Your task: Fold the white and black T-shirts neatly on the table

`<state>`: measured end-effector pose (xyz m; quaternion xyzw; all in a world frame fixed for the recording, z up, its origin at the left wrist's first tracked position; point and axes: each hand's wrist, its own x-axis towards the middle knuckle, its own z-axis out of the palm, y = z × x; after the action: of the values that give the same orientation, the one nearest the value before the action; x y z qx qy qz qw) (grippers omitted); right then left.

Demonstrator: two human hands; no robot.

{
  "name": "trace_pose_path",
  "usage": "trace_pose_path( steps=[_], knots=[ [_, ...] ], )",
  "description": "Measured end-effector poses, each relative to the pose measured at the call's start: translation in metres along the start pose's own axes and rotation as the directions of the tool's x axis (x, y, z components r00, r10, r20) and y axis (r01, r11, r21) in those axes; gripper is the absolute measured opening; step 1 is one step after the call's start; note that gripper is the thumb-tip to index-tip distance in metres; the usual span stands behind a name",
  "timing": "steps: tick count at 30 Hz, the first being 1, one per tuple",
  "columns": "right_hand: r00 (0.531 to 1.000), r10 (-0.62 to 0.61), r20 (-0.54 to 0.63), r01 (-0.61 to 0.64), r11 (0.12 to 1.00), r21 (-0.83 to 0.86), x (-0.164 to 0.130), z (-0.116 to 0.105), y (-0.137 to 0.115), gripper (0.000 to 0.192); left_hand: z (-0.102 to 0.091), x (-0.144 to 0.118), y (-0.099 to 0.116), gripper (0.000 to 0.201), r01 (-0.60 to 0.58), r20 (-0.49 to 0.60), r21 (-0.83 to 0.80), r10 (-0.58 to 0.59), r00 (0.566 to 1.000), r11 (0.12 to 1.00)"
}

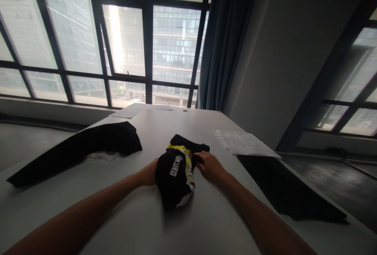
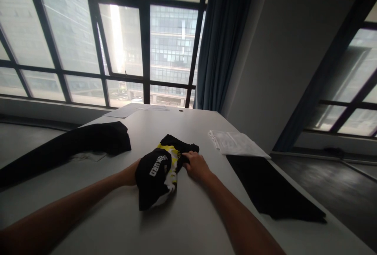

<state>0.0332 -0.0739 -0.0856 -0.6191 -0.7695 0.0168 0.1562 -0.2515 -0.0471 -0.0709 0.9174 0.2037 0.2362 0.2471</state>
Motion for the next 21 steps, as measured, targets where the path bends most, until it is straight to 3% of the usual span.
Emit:
trace_pose_path(
  steps=[2,4,5,6,8,9,10,12,13,14,15,16,17,18,19,20,21],
  knots=[
    [1.0,0.031,0.005,-0.03,0.997,-0.064,0.0,-0.013,0.003,0.027,-0.016,-0.009,-0.002,0.044,-0.032,-0.056,-0.037,0.03,0.998,0.999],
    [0.993,0.084,-0.08,-0.092,0.991,-0.094,-0.002,-0.033,0.008,0.022,-0.039,-0.019,-0.011,0.028,0.039,-0.23,0.035,-0.03,0.973,0.999],
    [0.977,0.119,-0.179,-0.137,0.987,-0.088,-0.004,-0.043,0.011,0.023,-0.052,-0.024,-0.016,0.023,0.12,-0.384,0.08,-0.081,0.92,0.99],
    [0.942,0.15,-0.3,-0.177,0.982,-0.064,-0.006,-0.051,0.013,0.025,-0.065,-0.029,-0.022,0.02,0.216,-0.538,0.107,-0.126,0.834,0.971],
    [0.84,0.201,-0.504,-0.222,0.975,0.019,-0.009,-0.064,0.017,0.029,-0.088,-0.038,-0.031,0.026,0.34,-0.718,0.101,-0.168,0.676,0.935],
    [0.801,0.23,-0.553,-0.232,0.97,0.068,-0.011,-0.068,0.017,0.031,-0.097,-0.042,-0.034,0.032,0.389,-0.772,0.083,-0.188,0.608,0.918],
    [0.788,0.26,-0.558,-0.237,0.965,0.114,-0.012,-0.071,0.017,0.034,-0.104,-0.045,-0.036,0.039,0.429,-0.807,0.056,-0.212,0.551,0.902],
    [0.846,0.312,-0.432,-0.243,0.948,0.208,-0.015,-0.072,0.016,0.042,-0.113,-0.051,-0.038,0.047,0.491,-0.838,-0.034,-0.292,0.461,0.871],
    [0.903,0.314,-0.292,-0.238,0.934,0.268,-0.018,-0.072,0.016,0.046,-0.115,-0.053,-0.038,0.048,0.503,-0.813,-0.097,-0.36,0.457,0.859],
    [0.956,0.276,-0.103,-0.229,0.916,0.33,-0.021,-0.071,0.016,0.048,-0.117,-0.056,-0.037,0.047,0.511,-0.75,-0.17,-0.447,0.488,0.843],
    [0.973,0.199,0.118,-0.229,0.895,0.384,-0.023,-0.07,0.017,0.047,-0.118,-0.059,-0.036,0.044,0.52,-0.641,-0.242,-0.538,0.548,0.819],
    [0.937,0.107,0.332,-0.248,0.874,0.419,-0.026,-0.068,0.018,0.044,-0.119,-0.063,-0.035,0.04,0.537,-0.486,-0.302,-0.612,0.624,0.787],
    [0.862,0.03,0.506,-0.279,0.861,0.424,-0.026,-0.065,0.018,0.041,-0.121,-0.066,-0.033,0.036,0.557,-0.31,-0.343,-0.651,0.693,0.757],
    [0.783,-0.01,0.621,-0.304,0.866,0.397,-0.024,-0.063,0.019,0.038,-0.123,-0.069,-0.032,0.033,0.571,-0.157,-0.372,-0.656,0.738,0.732],
    [0.733,0.0,0.68,-0.316,0.885,0.341,-0.019,-0.061,0.019,0.034,-0.126,-0.071,-0.031,0.032,0.573,-0.065,-0.399,-0.645,0.761,0.716],
    [0.73,0.051,0.681,-0.319,0.908,0.273,-0.009,-0.06,0.018,0.029,-0.129,-0.072,-0.031,0.032,0.557,-0.052,-0.429,-0.635,0.771,0.711],
    [0.774,0.123,0.621,-0.312,0.928,0.205,0.004,-0.061,0.015,0.023,-0.133,-0.074,-0.031,0.033,0.524,-0.129,-0.455,-0.635,0.761,0.72]
  ],
)
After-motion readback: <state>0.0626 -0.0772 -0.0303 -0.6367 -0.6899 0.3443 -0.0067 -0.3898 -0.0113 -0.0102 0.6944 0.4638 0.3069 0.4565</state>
